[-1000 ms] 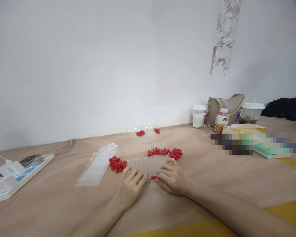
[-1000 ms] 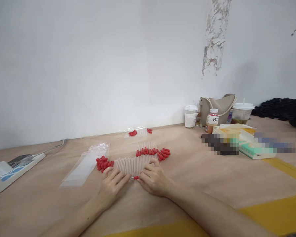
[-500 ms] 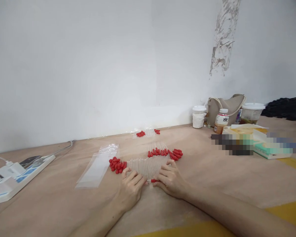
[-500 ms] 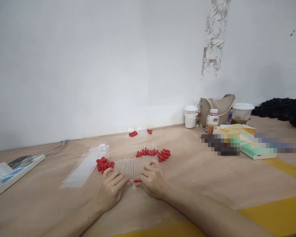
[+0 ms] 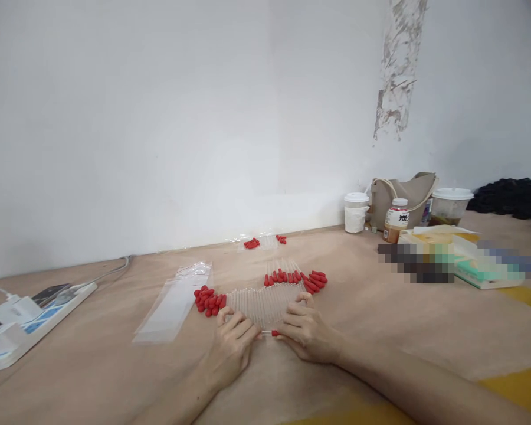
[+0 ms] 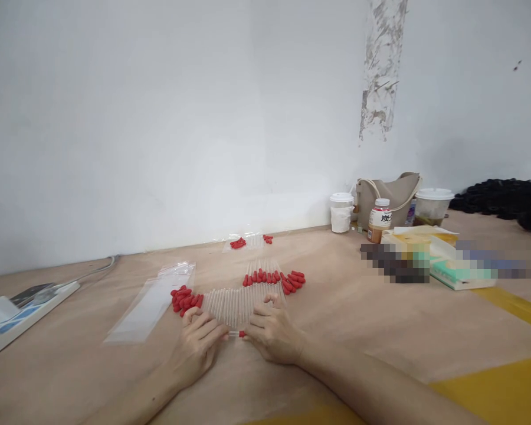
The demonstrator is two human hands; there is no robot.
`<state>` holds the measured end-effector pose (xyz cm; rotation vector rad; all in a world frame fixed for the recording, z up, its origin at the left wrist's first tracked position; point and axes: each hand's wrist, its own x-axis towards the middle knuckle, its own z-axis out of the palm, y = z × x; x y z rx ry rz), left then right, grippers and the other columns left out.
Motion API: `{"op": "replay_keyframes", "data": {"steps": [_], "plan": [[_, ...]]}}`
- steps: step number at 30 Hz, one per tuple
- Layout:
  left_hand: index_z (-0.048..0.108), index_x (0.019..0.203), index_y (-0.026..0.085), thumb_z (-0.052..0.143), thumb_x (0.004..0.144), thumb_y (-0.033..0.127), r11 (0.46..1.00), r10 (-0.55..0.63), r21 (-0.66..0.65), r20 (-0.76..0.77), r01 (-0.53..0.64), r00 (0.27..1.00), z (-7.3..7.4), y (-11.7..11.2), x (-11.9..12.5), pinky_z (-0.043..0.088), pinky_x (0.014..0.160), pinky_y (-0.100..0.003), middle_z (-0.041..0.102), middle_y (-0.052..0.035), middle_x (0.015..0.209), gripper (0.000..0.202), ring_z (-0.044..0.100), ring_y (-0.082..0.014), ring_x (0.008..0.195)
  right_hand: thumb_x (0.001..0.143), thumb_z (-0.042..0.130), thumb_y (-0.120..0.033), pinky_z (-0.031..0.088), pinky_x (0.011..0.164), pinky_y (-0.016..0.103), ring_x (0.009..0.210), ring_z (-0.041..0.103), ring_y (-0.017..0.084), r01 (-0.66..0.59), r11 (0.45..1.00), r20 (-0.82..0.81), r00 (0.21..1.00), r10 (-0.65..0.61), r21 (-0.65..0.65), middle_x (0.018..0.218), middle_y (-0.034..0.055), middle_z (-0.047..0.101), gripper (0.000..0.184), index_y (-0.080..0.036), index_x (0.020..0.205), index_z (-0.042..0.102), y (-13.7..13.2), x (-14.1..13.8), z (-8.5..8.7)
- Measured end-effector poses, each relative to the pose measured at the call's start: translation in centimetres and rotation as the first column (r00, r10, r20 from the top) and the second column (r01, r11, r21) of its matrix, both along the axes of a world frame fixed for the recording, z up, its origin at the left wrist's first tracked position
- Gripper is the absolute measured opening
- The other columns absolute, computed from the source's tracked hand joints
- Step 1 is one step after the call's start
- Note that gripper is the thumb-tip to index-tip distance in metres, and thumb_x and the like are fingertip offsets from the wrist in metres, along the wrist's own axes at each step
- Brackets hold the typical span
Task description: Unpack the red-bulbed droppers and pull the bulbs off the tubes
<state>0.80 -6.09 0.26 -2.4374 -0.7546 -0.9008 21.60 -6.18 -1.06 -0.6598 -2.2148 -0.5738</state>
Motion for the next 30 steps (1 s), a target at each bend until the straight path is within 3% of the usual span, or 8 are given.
{"op": "replay_keyframes", "data": {"steps": [7,11,13,15,17,19,24,30], "plan": [[0.059,0.078,0.017,0.038,0.086,0.015,0.998,-0.040,-0.042,-0.060,0.038,0.997,-0.3,0.3,-0.6,0.033,0.054,-0.026,0.055,-0.0022,0.060,0.023,0.048,-0.0140,0.058,0.083,0.046,-0.021,0.027,0.065,0.029,0.063,0.043,0.012,-0.045,0.997,-0.029,0.999,0.043,-0.059,0.058,0.0000,0.054,0.019,-0.017,0.069,0.059,-0.1,0.4,0.5],[0.058,0.087,0.017,0.036,0.087,0.015,0.999,0.001,-0.044,0.064,0.001,0.998,0.3,1.6,-2.2,0.041,0.058,-0.024,0.059,-0.0038,0.070,0.022,0.054,-0.0139,0.065,0.083,0.046,-0.024,0.033,0.065,0.029,0.065,0.048,0.013,-0.044,0.984,-0.199,0.980,0.009,-0.175,0.063,0.0020,0.057,0.018,-0.018,0.074,0.061,0.9,2.0,0.8],[0.057,0.092,0.018,0.037,0.087,0.017,0.994,0.095,-0.068,0.135,-0.087,0.986,0.8,2.5,-3.1,0.045,0.064,-0.025,0.059,-0.0050,0.079,0.021,0.056,-0.0151,0.073,0.083,0.046,-0.028,0.037,0.068,0.028,0.070,0.052,0.014,-0.030,0.950,-0.390,0.915,-0.098,-0.310,0.072,0.0036,0.061,0.018,-0.019,0.080,0.061,2.1,3.5,1.0],[0.055,0.100,0.018,0.036,0.086,0.017,0.974,0.206,-0.126,0.151,-0.188,0.967,1.4,3.3,-3.8,0.046,0.067,-0.027,0.056,-0.0063,0.087,0.024,0.056,-0.0161,0.077,0.083,0.044,-0.032,0.041,0.067,0.027,0.073,0.055,0.015,-0.005,0.886,-0.539,0.795,-0.278,-0.464,0.082,0.0047,0.063,0.022,-0.019,0.088,0.061,3.9,5.3,1.4],[0.052,0.110,0.019,0.034,0.086,0.015,0.947,0.288,-0.186,0.137,-0.261,0.948,1.6,3.8,-4.3,0.046,0.064,-0.026,0.052,-0.0059,0.087,0.030,0.055,-0.0152,0.074,0.080,0.046,-0.032,0.043,0.066,0.026,0.074,0.056,0.015,0.051,0.826,-0.580,0.688,-0.436,-0.561,0.088,0.0064,0.062,0.025,-0.018,0.091,0.063,6.0,7.1,1.8],[0.049,0.113,0.020,0.033,0.086,0.014,0.933,0.325,-0.207,0.134,-0.295,0.936,1.5,4.2,-4.7,0.045,0.062,-0.024,0.049,-0.0039,0.082,0.032,0.054,-0.0136,0.070,0.075,0.049,-0.029,0.043,0.068,0.027,0.073,0.056,0.015,0.103,0.731,-0.553,0.585,-0.593,-0.675,0.087,0.0062,0.063,0.026,-0.017,0.091,0.065,8.2,8.8,2.0],[0.055,0.090,0.017,0.034,0.088,0.019,0.934,0.344,-0.145,0.123,-0.326,0.931,0.6,5.0,-5.0,0.044,0.063,-0.025,0.050,-0.0036,0.079,0.021,0.054,-0.0143,0.069,0.065,0.058,-0.027,0.044,0.062,0.028,0.065,0.058,0.017,0.065,0.663,-0.546,0.510,-0.664,-0.746,0.074,0.0076,0.065,0.025,-0.011,0.083,0.065,11.5,11.2,0.8],[0.054,0.073,0.018,0.031,0.087,0.016,0.932,0.344,-0.109,-0.044,-0.347,0.938,0.0,5.0,-4.2,0.042,0.058,-0.025,0.055,-0.0033,0.073,0.027,0.054,-0.0149,0.065,0.062,0.062,-0.036,0.045,0.055,0.024,0.062,0.059,0.015,-0.060,0.654,-0.593,0.488,-0.640,-0.754,0.067,0.0048,0.066,0.025,-0.015,0.076,0.064,11.8,11.1,-1.6]]}}
